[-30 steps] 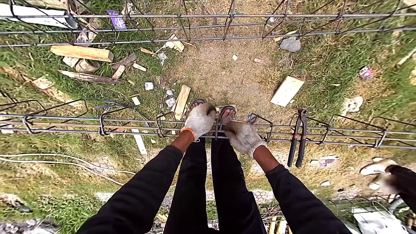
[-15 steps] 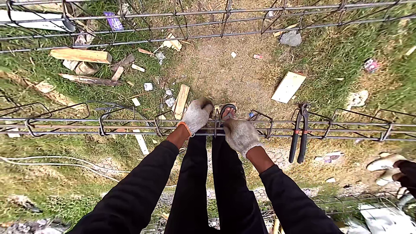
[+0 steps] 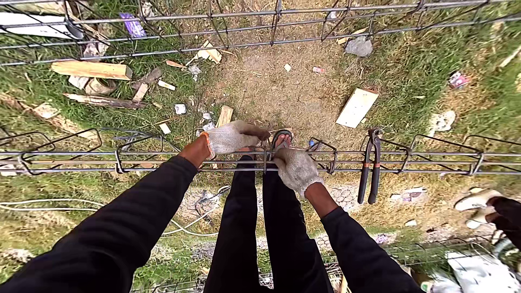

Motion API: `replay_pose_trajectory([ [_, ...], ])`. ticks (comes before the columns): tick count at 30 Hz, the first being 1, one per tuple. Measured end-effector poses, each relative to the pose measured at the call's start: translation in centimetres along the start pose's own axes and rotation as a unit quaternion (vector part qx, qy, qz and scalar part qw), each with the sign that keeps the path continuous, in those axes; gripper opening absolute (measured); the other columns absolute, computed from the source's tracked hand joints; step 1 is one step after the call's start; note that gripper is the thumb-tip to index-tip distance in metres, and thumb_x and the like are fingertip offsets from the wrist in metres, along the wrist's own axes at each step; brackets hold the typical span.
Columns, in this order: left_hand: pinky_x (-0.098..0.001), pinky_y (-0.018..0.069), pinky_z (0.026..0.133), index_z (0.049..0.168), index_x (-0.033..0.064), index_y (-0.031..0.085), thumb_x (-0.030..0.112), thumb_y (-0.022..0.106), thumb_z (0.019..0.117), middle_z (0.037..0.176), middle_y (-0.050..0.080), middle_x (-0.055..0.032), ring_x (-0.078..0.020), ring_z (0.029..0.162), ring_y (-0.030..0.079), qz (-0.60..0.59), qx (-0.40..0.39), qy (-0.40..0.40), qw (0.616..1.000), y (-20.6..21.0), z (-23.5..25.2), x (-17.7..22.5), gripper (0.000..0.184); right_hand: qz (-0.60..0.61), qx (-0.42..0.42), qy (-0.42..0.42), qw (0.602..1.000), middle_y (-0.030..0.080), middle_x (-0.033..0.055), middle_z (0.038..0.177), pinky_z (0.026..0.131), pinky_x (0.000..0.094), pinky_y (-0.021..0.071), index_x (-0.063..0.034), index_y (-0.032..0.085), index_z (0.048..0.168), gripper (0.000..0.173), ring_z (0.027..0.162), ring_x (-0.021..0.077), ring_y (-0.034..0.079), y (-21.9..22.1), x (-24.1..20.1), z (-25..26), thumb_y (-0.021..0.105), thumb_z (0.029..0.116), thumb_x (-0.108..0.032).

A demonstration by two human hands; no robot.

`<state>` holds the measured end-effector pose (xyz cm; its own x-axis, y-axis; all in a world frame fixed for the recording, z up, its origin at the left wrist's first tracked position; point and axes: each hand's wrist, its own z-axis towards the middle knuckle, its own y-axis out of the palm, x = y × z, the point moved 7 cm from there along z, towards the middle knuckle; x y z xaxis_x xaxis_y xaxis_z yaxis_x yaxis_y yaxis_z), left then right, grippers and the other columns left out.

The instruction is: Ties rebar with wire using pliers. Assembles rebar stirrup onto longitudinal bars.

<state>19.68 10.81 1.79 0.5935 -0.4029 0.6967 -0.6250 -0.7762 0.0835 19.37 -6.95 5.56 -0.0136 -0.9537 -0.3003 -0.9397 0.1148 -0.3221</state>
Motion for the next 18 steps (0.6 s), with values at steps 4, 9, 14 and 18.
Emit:
replay_pose_trajectory([
  [4,-0.0327,0.0539,0.099,0.132,0.0345,0.070,0.026,0.054,0.1050,0.127,0.071,0.0115,-0.0026,0.111,0.066,0.034,-0.045,0.022,0.998,0.8,0.6,-0.7,0.032,0.019,0.004,-0.004,1.000,0.075,0.0071,0.103,0.087,0.0570,0.0563,-0.0176,0.075,0.110,0.023,0.100,0.0267,0.072,0.3,0.1,-0.2,0.056,0.1030,-0.029],
  [9,-0.0313,0.0575,0.082,0.128,0.0272,0.071,0.028,0.053,0.1066,0.106,0.074,0.0023,-0.0080,0.089,0.069,-0.055,-0.088,-0.008,0.995,2.0,2.8,-1.2,0.029,0.018,0.001,-0.001,1.000,0.075,0.0074,0.103,0.088,0.0573,0.0560,-0.0174,0.075,0.111,0.023,0.101,0.0268,0.072,0.3,0.2,-0.2,0.056,0.1030,-0.028],
  [14,-0.0335,0.0598,0.086,0.126,0.0223,0.072,0.029,0.055,0.1061,0.110,0.074,-0.0010,-0.0121,0.096,0.071,-0.108,-0.121,-0.050,0.985,2.3,3.9,-1.6,0.027,0.014,0.010,-0.011,1.000,0.075,0.0070,0.103,0.086,0.0580,0.0560,-0.0176,0.075,0.111,0.024,0.100,0.0275,0.072,0.2,0.2,0.1,0.055,0.1029,-0.028],
  [18,-0.0327,0.0587,0.077,0.127,0.0183,0.071,0.028,0.055,0.1060,0.105,0.074,-0.0040,-0.0130,0.088,0.070,-0.105,-0.165,-0.068,0.978,2.9,4.3,-0.5,0.029,0.016,0.025,-0.015,0.999,0.076,0.0051,0.103,0.086,0.0568,0.0564,-0.0197,0.076,0.110,0.023,0.099,0.0261,0.072,0.3,0.3,0.1,0.057,0.1024,-0.029],
])
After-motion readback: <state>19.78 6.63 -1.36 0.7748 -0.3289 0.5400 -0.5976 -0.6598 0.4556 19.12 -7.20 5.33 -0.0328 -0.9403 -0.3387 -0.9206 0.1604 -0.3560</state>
